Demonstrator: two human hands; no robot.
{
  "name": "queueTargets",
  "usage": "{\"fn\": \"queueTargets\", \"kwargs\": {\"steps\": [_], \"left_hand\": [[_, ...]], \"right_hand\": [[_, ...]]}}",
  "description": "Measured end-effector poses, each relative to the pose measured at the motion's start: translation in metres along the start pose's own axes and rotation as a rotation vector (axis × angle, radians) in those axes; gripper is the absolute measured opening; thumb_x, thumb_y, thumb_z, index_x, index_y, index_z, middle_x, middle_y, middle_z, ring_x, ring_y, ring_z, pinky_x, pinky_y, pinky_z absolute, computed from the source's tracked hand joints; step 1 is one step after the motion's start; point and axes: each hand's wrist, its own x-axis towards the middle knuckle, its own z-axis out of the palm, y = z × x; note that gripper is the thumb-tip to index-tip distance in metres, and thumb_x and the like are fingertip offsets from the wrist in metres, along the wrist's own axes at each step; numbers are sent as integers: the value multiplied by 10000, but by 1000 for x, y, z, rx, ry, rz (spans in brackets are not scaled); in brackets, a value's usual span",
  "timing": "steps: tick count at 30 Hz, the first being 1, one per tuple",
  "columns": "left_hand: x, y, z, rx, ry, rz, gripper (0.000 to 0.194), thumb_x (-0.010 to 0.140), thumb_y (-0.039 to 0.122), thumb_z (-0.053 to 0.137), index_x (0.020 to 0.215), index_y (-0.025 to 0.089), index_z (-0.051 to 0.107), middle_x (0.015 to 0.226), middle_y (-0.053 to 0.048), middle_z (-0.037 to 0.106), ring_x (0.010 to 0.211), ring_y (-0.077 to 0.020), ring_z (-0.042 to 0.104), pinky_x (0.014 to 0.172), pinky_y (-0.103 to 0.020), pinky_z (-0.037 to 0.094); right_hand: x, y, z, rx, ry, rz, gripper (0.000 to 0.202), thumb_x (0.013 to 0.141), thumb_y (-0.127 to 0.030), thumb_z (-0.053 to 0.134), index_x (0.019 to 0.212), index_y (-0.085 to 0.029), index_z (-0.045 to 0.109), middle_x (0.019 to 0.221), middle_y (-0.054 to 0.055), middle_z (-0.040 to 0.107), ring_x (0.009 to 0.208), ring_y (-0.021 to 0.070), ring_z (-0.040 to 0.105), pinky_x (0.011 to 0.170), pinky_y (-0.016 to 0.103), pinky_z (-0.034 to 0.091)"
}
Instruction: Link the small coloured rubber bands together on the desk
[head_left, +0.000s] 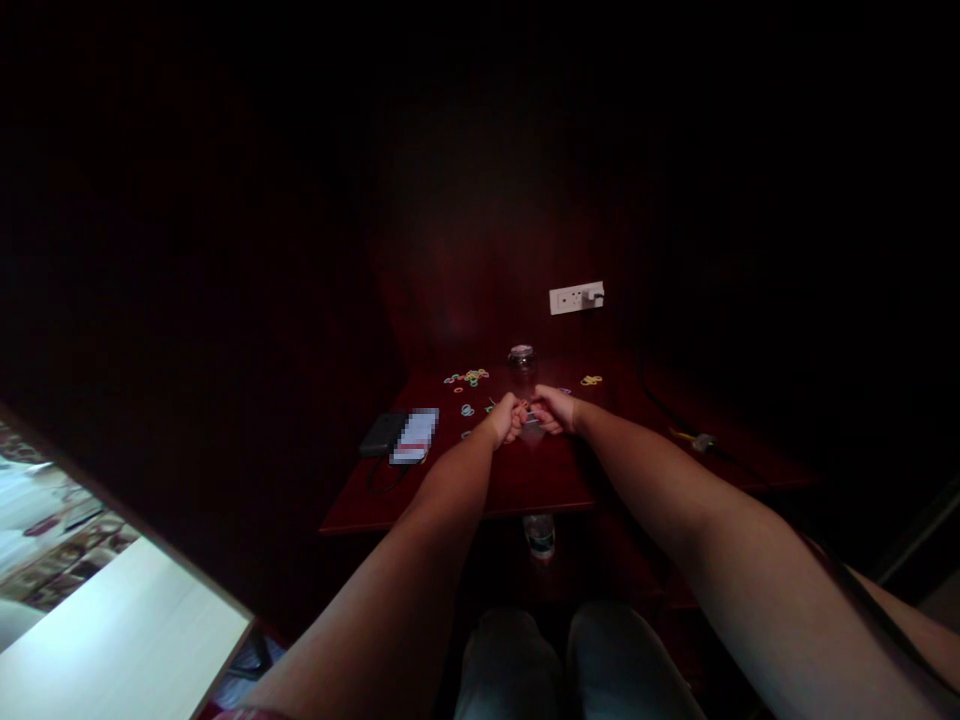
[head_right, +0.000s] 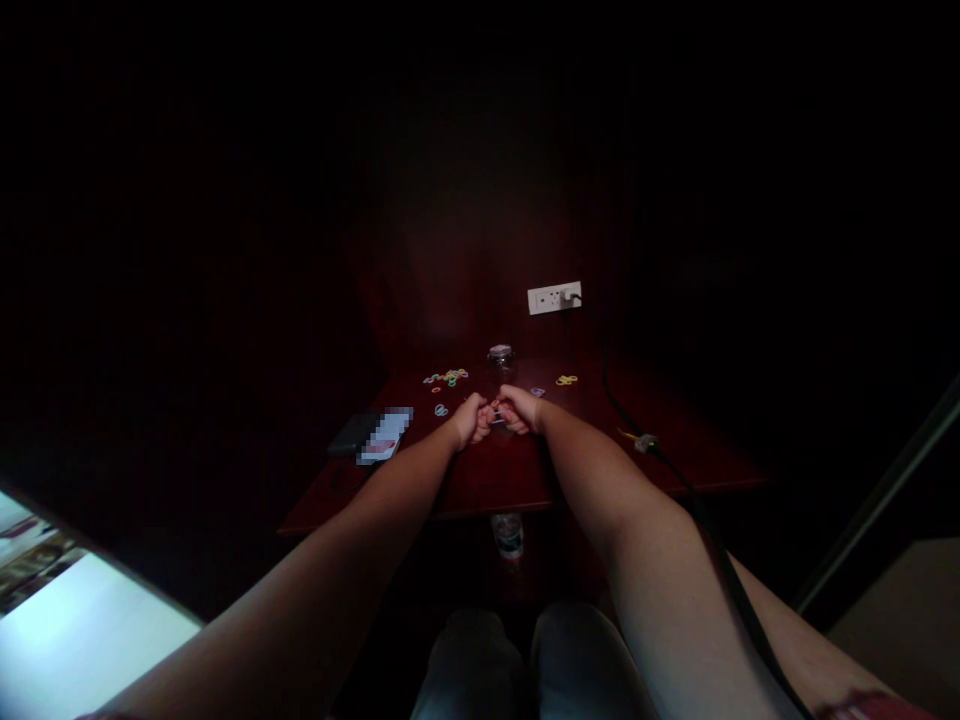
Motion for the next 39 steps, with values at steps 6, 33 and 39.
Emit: {"fn": "queueTargets", "kwargs": {"steps": [6, 33, 39], "left_hand": [[-1, 0, 3, 8, 54, 18, 365, 826, 390, 213, 567, 177, 355, 403, 74, 193, 317, -55, 109, 382, -195, 58], [-10, -24, 9, 174, 284, 577, 132, 647, 237, 603, 638, 108, 629, 608, -9, 594, 583, -105, 481, 578, -213, 348], [-10, -26, 10, 210, 317, 585, 149, 712, 271, 598, 715, 121, 604, 558, 23, 542, 493, -75, 449, 511, -188, 341]], "right_hand": [[2, 3, -1, 0, 21, -15, 260, 708, -398, 343, 554, -194, 391, 332, -92, 208, 289, 56, 87, 277, 177, 95], [-16, 27, 16, -33, 345, -504, 77, 579, -221, 514, 556, -155, 545, 339, -78, 359, 309, 43, 271, 335, 177, 197], [-15, 29, 15, -118, 359, -527, 92, 620, -239, 578, 612, -170, 516, 389, -81, 421, 333, 49, 327, 359, 176, 206]]}}
